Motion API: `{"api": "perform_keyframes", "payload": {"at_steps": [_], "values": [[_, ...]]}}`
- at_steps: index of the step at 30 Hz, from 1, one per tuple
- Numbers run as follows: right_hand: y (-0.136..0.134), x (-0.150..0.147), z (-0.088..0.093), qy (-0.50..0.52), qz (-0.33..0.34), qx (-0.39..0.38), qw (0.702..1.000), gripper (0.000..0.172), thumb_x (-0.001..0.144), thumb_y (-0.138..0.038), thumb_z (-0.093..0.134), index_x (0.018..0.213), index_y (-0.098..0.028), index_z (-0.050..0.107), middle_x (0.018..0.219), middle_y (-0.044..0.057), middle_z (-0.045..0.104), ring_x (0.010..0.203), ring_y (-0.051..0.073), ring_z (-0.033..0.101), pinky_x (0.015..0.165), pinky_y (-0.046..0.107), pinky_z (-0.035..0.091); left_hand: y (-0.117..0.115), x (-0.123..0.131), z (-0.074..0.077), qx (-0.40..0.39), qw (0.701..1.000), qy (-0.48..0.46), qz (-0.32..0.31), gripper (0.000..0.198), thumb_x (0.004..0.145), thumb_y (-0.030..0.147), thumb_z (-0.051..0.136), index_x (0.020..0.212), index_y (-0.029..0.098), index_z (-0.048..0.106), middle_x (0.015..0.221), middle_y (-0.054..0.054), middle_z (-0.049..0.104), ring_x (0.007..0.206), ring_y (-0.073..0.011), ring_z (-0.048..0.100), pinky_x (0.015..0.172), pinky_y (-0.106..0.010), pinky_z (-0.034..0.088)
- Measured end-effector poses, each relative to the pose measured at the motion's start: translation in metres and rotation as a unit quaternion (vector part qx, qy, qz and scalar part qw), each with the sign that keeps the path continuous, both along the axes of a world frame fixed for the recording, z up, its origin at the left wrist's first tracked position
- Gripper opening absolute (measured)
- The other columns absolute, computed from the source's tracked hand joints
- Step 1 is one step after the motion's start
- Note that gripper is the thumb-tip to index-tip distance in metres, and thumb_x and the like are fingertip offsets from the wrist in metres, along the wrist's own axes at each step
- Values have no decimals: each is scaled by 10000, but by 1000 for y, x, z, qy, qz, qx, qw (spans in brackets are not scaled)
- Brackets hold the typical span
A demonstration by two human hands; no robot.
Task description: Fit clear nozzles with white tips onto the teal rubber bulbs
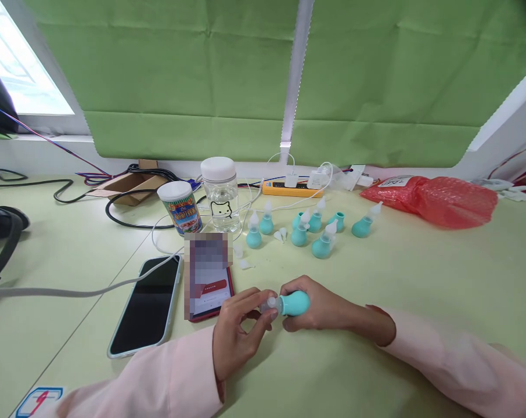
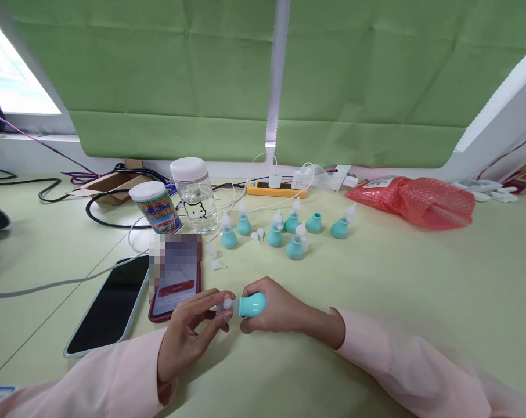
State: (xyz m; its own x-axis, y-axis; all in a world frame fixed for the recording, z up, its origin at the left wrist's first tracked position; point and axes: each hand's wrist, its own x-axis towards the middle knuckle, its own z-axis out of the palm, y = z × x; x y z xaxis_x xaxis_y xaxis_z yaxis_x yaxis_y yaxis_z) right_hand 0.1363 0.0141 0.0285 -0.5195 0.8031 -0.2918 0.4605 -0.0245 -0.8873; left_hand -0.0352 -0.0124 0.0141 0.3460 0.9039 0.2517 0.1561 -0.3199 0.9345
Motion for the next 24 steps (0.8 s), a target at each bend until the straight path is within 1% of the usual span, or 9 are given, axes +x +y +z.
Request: {"api": "perform_keyframes", "payload": {"at_steps": [3,7,10,14,16,18,19,21,24], "values": [[1,1,0,-11,0,-29,1000,174,542,-186,625,643,-165,485,504,-78,385,441,43,356,375,149,268,-1,-1,0,19,1000,14,-1,190,770,167,524,912,172,649,700,-40,524,562,-126,524,515,-221,481],[2,2,1,-16,4,-89,996,189,556,-219,631,684,-170,501,443,-92,371,367,42,348,308,145,240,-1,-2,0,48,998,38,-7,169,774,155,521,891,169,642,727,-49,544,603,-132,530,546,-212,468],[2,2,0,7,6,-132,991,191,543,-196,637,682,-166,510,429,-98,370,352,35,341,290,134,234,-1,-2,0,80,996,46,-12,143,772,133,522,855,161,634,731,-54,564,619,-133,532,554,-207,450],[2,2,-2,54,18,-198,979,172,539,-165,632,636,-161,490,422,-102,368,331,18,299,270,126,186,0,-2,-1,125,991,30,-26,153,764,91,516,839,154,635,746,-69,583,654,-146,545,578,-227,437],[3,2,-3,63,27,-216,974,175,538,-156,636,628,-158,486,420,-101,372,323,14,291,263,125,174,0,-3,-2,137,989,26,-38,172,761,80,516,859,152,637,757,-76,588,666,-151,553,586,-238,440],[2,2,-3,64,30,-217,974,180,539,-156,644,632,-155,491,417,-99,375,322,15,298,261,123,179,0,-3,-3,140,989,20,-45,177,757,76,521,863,153,640,764,-78,594,672,-152,560,594,-243,447],[2,2,-3,66,29,-213,974,184,543,-163,650,643,-153,496,420,-98,376,324,16,302,262,122,185,0,-3,-4,133,990,12,-44,168,752,78,529,854,153,640,769,-77,598,677,-153,564,597,-245,452],[0,1,-3,83,29,-197,976,205,563,-198,661,681,-151,500,448,-90,395,336,16,321,273,120,214,0,-3,-5,93,995,-23,-26,159,735,97,561,867,155,629,782,-71,603,690,-159,573,603,-251,469],[-5,0,-3,121,46,-152,980,267,604,-282,664,768,-151,498,541,-62,454,376,26,385,321,135,302,-1,-2,-4,-23,994,-104,19,252,707,151,611,956,163,575,810,-61,593,703,-170,577,598,-270,496]]}}
